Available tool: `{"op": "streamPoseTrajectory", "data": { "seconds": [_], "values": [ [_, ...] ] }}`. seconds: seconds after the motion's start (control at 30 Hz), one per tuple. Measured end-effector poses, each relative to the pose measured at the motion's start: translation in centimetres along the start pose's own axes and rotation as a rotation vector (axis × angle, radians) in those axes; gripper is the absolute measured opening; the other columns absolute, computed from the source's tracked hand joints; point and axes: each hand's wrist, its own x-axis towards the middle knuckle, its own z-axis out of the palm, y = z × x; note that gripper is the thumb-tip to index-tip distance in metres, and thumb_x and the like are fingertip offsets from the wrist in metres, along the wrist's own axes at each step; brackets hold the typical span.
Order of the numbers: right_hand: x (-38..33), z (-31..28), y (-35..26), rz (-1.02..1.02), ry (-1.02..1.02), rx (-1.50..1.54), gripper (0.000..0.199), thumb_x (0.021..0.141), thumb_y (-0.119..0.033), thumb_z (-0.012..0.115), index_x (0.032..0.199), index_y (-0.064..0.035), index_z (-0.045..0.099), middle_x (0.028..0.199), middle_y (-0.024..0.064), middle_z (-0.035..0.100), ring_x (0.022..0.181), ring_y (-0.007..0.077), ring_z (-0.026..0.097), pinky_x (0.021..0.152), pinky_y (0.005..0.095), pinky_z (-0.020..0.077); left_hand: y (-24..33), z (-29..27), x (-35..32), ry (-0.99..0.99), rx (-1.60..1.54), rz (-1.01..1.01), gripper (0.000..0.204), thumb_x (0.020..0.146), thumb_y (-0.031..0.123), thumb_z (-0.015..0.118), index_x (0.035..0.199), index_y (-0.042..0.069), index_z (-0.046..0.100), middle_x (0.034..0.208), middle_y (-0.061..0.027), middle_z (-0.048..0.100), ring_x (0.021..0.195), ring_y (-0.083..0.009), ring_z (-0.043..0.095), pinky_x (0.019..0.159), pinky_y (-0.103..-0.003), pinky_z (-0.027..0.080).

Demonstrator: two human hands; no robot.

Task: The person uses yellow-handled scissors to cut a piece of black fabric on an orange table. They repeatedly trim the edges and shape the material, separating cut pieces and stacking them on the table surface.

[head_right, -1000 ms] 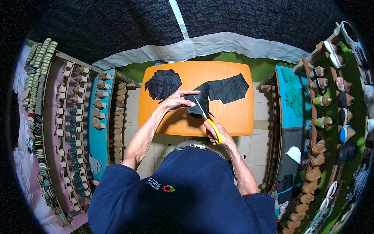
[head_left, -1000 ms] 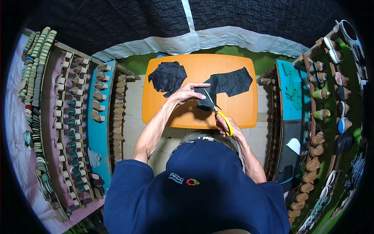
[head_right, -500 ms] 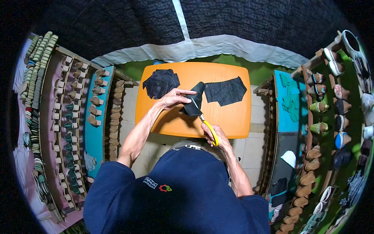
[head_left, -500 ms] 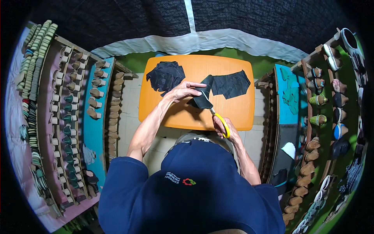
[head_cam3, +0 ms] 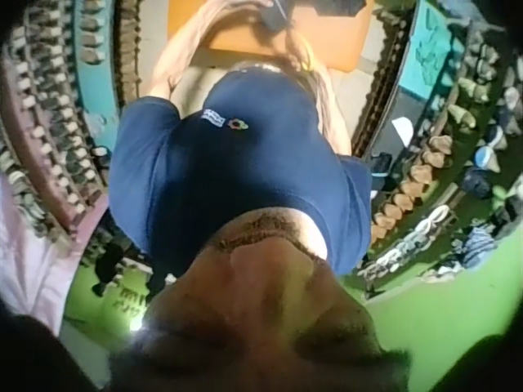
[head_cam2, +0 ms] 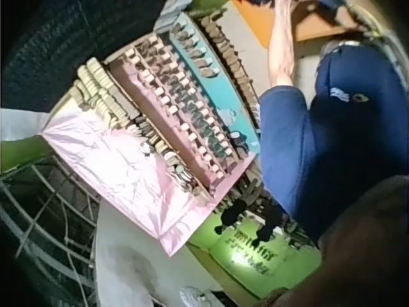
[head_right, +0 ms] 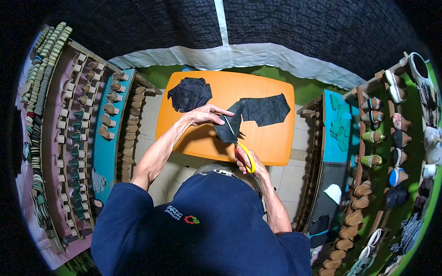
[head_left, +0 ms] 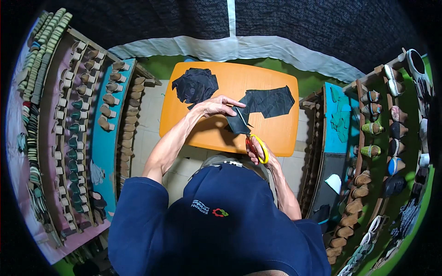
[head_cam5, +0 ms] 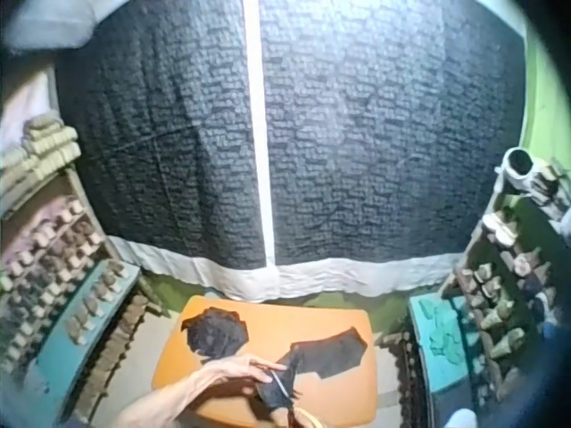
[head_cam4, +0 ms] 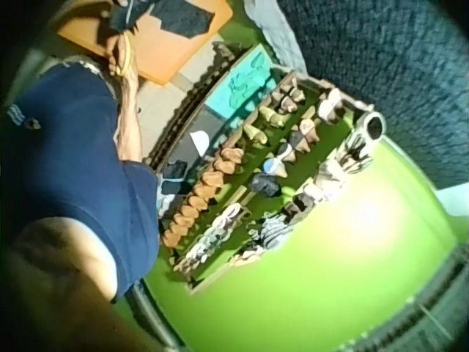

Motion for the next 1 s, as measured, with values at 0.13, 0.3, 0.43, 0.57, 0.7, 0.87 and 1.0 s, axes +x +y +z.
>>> {"op": "streamPoseTrajectory", "data": {
  "seconds": [0.13, 0.3, 0.43, 0.57, 0.7, 0.87, 1.0],
  "values": [
    [-0.2, 0.0, -0.3, -0.003, 0.018, -0.009, 0.062, 0.093, -0.071, 0.046, 0.088, -0.0091, 0.051, 0.058, -0.0030, 0.043, 0.043, 0.0073, 0.040, 0.040, 0.0239, 0.0331, -0.7, -0.8, 0.1, -0.012, 0.008, 0.022, 0.056, 0.082, 0.005, 0.076, 0.136, 0.009, 0.060, 0.074, 0.0068, 0.061, 0.067, -0.0007, 0.053, 0.064, -0.017, 0.043],
    [-0.4, 0.0, -0.8, -0.015, 0.044, -0.032, 0.062, 0.093, -0.071, 0.047, 0.087, -0.0091, 0.050, 0.058, -0.0030, 0.043, 0.043, 0.0069, 0.040, 0.039, 0.0236, 0.0323, -0.8, -0.5, -0.1, 0.012, -0.054, 0.051, 0.057, 0.082, 0.002, 0.074, 0.137, 0.007, 0.058, 0.088, 0.0003, 0.069, 0.077, -0.0046, 0.062, 0.073, -0.020, 0.050],
    [-0.4, 0.2, -0.6, -0.016, 0.060, -0.011, 0.061, 0.093, -0.069, 0.048, 0.083, -0.0086, 0.050, 0.057, -0.0033, 0.042, 0.043, 0.0068, 0.039, 0.039, 0.0238, 0.0317, -1.1, -0.5, -0.4, 0.011, -0.090, 0.070, 0.061, 0.083, 0.000, 0.073, 0.140, 0.003, 0.053, 0.106, -0.0068, 0.072, 0.091, -0.0099, 0.068, 0.086, -0.023, 0.054],
    [-0.6, 0.5, -0.9, -0.019, 0.084, 0.028, 0.060, 0.093, -0.066, 0.052, 0.079, -0.0078, 0.051, 0.055, -0.0036, 0.041, 0.043, 0.0071, 0.040, 0.039, 0.0247, 0.0324, -1.0, 0.3, -0.5, 0.047, -0.099, 0.127, 0.064, 0.082, 0.000, 0.074, 0.142, 0.002, 0.052, 0.106, -0.0077, 0.072, 0.091, -0.0103, 0.068, 0.089, -0.023, 0.053],
    [-0.8, 0.7, -1.0, -0.046, 0.107, 0.013, 0.058, 0.094, -0.064, 0.052, 0.078, -0.0083, 0.051, 0.055, -0.0037, 0.041, 0.042, 0.0068, 0.040, 0.038, 0.0244, 0.0326, -0.9, 1.3, -1.1, 0.109, -0.121, 0.147, 0.065, 0.081, 0.000, 0.074, 0.141, 0.002, 0.052, 0.103, -0.0087, 0.073, 0.090, -0.0103, 0.068, 0.091, -0.023, 0.051],
    [-1.0, 1.3, -1.1, -0.051, 0.132, 0.005, 0.058, 0.094, -0.064, 0.052, 0.076, -0.0087, 0.051, 0.054, -0.0035, 0.041, 0.042, 0.0067, 0.041, 0.037, 0.0240, 0.0337, -1.1, 1.9, -1.7, 0.149, -0.113, 0.188, 0.064, 0.082, 0.002, 0.074, 0.142, 0.003, 0.052, 0.101, -0.0099, 0.073, 0.087, -0.0096, 0.068, 0.088, -0.023, 0.052],
    [-1.2, 1.5, -0.9, -0.077, 0.149, -0.023, 0.059, 0.094, -0.065, 0.051, 0.076, -0.0081, 0.051, 0.053, -0.0028, 0.042, 0.042, 0.0072, 0.041, 0.038, 0.0240, 0.0344, -1.7, 2.1, -1.5, 0.176, -0.183, 0.183, 0.061, 0.084, 0.005, 0.074, 0.141, 0.004, 0.053, 0.094, -0.0039, 0.071, 0.084, -0.0068, 0.065, 0.083, -0.023, 0.050]
  ]
}}
